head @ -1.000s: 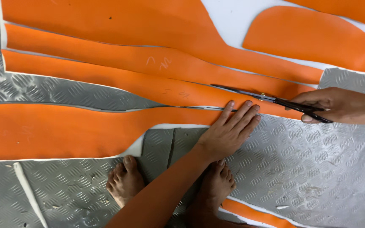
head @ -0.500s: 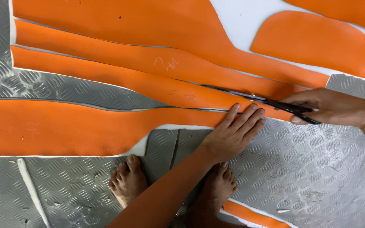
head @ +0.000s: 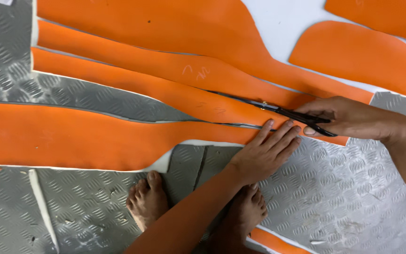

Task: The person cuts long, curved strips of orange fabric from a larger sheet on the floor using large shears, following pre-marked white lines.

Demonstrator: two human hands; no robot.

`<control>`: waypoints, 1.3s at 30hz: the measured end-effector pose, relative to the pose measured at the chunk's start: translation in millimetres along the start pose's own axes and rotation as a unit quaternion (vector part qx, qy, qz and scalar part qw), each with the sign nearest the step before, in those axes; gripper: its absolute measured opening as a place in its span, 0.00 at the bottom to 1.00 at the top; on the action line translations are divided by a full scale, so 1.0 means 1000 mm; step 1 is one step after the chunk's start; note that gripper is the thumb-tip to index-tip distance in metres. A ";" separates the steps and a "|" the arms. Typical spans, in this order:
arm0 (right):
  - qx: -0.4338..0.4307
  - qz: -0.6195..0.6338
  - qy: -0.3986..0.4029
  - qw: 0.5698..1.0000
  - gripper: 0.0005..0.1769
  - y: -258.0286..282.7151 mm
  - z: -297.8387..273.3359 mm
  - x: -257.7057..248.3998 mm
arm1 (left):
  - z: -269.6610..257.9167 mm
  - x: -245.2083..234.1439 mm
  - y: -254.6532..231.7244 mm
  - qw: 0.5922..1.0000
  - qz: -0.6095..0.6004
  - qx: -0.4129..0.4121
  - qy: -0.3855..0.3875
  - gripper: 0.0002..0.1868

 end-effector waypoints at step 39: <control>-0.023 -0.021 0.005 0.999 0.35 0.045 0.013 0.010 | -0.004 0.008 -0.005 1.000 0.005 -0.016 -0.024 0.26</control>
Point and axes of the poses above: each hand's wrist, its own z-axis towards the middle knuckle, its own x-axis out of the palm, y = z × x, the point moved 1 cm from there along z, towards the middle knuckle, and after that the axes turned 4 degrees about x, right-handed, at the moved point
